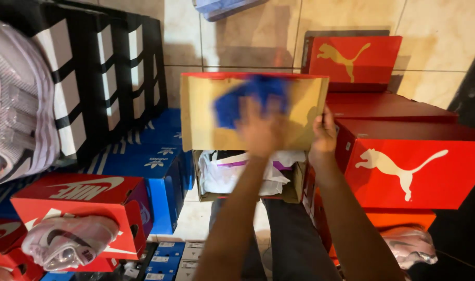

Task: The person repeatedly wipes the exterior and interior surfaces of red Puma shoe boxes using a blue cloth. They open and close each box, wipe the lid and sides, then place the box back into a stack. The process is repeated for multiple boxes in a retail setting.

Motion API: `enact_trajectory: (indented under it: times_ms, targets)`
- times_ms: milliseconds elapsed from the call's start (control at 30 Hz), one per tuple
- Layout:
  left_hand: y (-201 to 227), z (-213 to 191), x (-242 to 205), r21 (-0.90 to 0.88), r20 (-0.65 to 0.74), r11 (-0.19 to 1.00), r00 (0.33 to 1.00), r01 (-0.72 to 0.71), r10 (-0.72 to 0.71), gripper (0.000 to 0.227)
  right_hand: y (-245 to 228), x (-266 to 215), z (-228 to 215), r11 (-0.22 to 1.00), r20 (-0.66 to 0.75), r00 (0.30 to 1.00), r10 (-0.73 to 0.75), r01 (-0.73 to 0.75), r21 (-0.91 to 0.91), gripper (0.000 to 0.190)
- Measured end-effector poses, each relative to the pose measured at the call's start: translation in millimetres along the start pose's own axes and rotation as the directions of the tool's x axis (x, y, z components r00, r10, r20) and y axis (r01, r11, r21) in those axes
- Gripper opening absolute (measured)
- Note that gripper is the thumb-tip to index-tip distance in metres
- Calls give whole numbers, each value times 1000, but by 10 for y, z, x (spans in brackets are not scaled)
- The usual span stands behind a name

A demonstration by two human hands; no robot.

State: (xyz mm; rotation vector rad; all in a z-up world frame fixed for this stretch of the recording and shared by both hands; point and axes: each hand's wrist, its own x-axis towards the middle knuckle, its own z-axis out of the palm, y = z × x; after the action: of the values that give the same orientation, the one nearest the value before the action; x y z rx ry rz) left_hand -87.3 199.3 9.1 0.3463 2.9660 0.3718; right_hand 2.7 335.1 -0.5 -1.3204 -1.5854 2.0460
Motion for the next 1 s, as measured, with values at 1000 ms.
enact_trajectory:
  times_ms: [1000]
  targets:
    - [-282,138,-110,-126,-85,927,935,-354,345,24,178,-29,-273,999,-26,999,-45,46,21,48]
